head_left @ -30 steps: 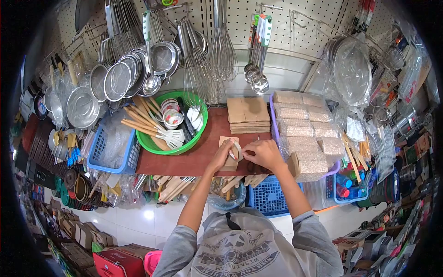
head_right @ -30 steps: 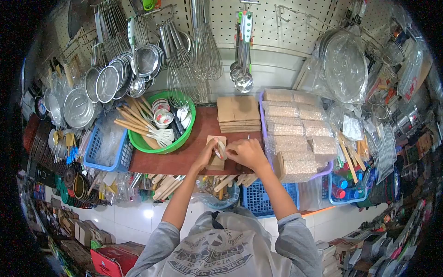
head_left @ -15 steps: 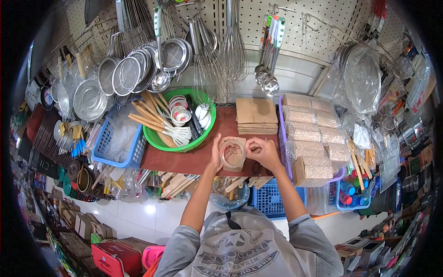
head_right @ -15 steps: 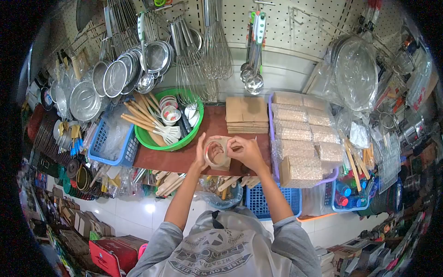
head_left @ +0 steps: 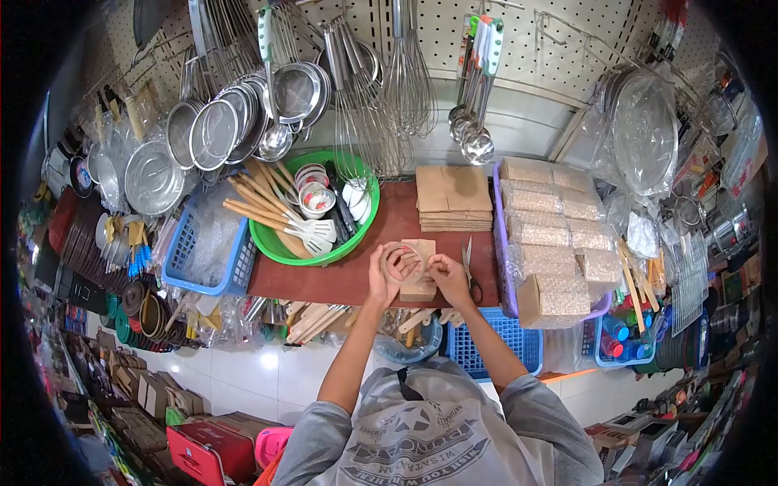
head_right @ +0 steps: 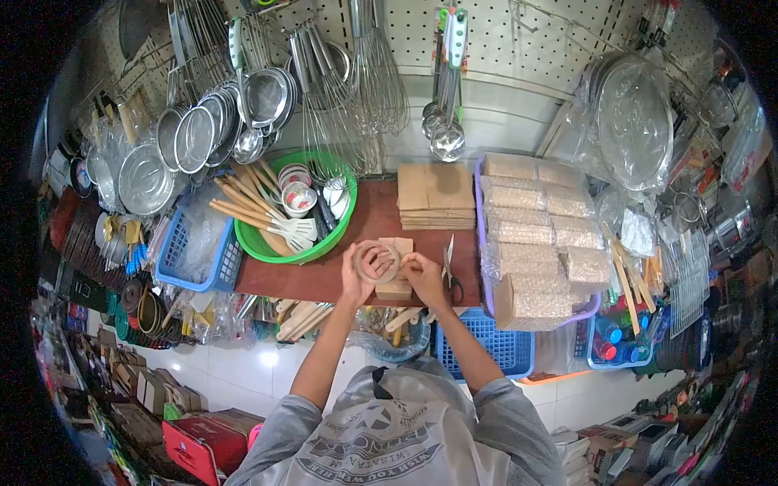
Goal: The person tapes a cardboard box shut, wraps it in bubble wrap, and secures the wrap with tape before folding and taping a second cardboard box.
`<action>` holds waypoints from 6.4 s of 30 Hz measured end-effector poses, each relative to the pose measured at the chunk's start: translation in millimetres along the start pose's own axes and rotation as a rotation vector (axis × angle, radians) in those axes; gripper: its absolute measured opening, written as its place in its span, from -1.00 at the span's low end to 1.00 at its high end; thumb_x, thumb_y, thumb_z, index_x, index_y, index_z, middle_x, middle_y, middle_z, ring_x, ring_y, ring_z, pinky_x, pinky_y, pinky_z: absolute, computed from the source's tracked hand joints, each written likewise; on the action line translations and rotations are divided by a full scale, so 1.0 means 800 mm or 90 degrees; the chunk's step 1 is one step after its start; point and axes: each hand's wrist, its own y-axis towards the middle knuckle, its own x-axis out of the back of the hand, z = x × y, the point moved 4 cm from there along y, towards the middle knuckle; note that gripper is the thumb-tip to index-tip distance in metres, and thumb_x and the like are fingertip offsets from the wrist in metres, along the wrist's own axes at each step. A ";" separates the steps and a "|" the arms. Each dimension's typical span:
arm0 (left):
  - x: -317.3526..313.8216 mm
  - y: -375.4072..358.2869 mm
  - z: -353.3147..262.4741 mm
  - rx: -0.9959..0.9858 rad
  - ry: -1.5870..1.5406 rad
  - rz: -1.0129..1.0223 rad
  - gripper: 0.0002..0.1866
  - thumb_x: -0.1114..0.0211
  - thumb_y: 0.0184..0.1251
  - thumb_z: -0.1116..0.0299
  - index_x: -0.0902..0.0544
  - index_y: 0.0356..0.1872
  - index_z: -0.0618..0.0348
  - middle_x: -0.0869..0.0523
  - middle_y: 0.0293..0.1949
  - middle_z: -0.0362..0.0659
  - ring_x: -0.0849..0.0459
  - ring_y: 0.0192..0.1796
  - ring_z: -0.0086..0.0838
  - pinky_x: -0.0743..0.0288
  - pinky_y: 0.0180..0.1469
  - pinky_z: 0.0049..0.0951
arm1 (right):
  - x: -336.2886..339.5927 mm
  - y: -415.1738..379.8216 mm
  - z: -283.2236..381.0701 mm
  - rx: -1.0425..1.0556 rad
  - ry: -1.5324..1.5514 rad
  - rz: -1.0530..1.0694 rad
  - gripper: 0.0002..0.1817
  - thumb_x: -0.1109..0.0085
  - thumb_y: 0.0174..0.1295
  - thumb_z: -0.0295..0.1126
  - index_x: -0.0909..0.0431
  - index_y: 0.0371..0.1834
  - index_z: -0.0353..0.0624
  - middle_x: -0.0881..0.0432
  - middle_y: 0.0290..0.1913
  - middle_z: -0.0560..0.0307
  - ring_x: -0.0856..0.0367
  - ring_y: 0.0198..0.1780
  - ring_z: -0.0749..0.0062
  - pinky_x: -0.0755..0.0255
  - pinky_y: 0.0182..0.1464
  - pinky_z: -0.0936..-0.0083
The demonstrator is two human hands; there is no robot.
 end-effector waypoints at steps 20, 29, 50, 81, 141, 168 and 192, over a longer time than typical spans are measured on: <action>-0.002 -0.062 -0.048 -0.331 0.921 0.071 -0.62 -0.61 -0.14 0.34 -0.64 -0.28 0.16 -0.51 0.20 0.02 -0.48 0.30 -0.09 -0.37 0.32 -0.12 | 0.007 0.020 0.006 0.021 -0.242 0.032 -0.87 -0.21 0.26 -0.46 -0.60 -0.19 -0.28 -0.70 -0.36 0.18 -0.67 -0.36 0.64 -0.54 -0.48 0.64; -0.015 -0.052 -0.068 -0.415 0.989 0.106 -0.66 -0.60 -0.08 0.37 -0.56 -0.42 0.24 -0.65 0.01 -0.03 -0.49 0.31 -0.12 -0.33 0.35 -0.14 | 0.007 0.022 0.001 -0.085 -0.112 0.078 -0.87 -0.14 0.35 -0.45 -0.57 -0.16 -0.30 -0.72 -0.31 0.09 -0.78 -0.27 0.47 -0.46 -0.60 0.69; -0.044 -0.044 -0.036 -0.441 1.222 -0.067 -0.02 -0.70 -0.38 -0.07 -0.32 0.09 0.11 -0.35 -0.11 0.08 -0.36 -0.01 -0.02 -0.35 0.04 -0.07 | 0.003 0.016 0.008 -0.165 -0.072 0.026 -0.79 -0.10 0.38 -0.34 -0.57 -0.15 -0.29 -0.76 -0.26 0.05 -0.78 -0.30 0.45 -0.45 -0.51 0.74; -0.036 -0.039 -0.067 -0.438 1.261 0.023 -0.11 -0.65 -0.37 -0.12 -0.51 0.08 0.04 -0.37 -0.07 0.01 -0.34 0.05 -0.05 -0.21 0.10 -0.05 | -0.035 -0.008 0.008 -0.107 -0.064 -0.143 -0.87 -0.13 0.35 -0.50 -0.54 -0.19 -0.39 -0.71 -0.23 -0.09 -0.77 -0.19 0.25 -0.69 -0.19 0.46; -0.059 -0.024 -0.080 -0.349 1.210 0.136 -0.04 -0.71 -0.38 0.08 -0.42 0.22 -0.09 -0.35 0.03 0.06 -0.35 0.15 0.00 -0.36 0.15 -0.07 | -0.021 0.009 0.005 -0.124 -0.144 -0.184 -0.85 -0.24 0.30 -0.46 -0.49 -0.24 -0.29 -0.70 -0.42 -0.05 -0.74 -0.44 0.36 -0.68 -0.45 0.52; -0.066 -0.024 -0.074 -0.355 1.197 0.096 0.04 -0.73 -0.47 0.16 -0.39 0.26 -0.21 -0.37 -0.01 -0.01 -0.39 0.10 -0.05 -0.45 0.04 -0.11 | 0.011 0.016 -0.007 -0.088 -0.195 -0.236 -0.59 -0.44 0.11 -0.33 -0.38 -0.15 -0.22 -0.61 -0.56 0.06 -0.61 -0.54 0.45 -0.46 -0.52 0.51; -0.063 -0.026 -0.074 -0.336 1.188 0.100 0.04 -0.75 -0.46 0.15 -0.40 0.26 -0.11 -0.34 0.03 0.08 -0.37 0.13 0.04 -0.39 0.12 -0.06 | 0.057 -0.047 -0.017 -0.372 -0.533 -0.034 -0.25 -0.50 -0.01 -0.20 -0.27 0.20 -0.16 -0.63 -0.08 -0.07 -0.71 -0.14 0.22 -0.64 -0.19 0.29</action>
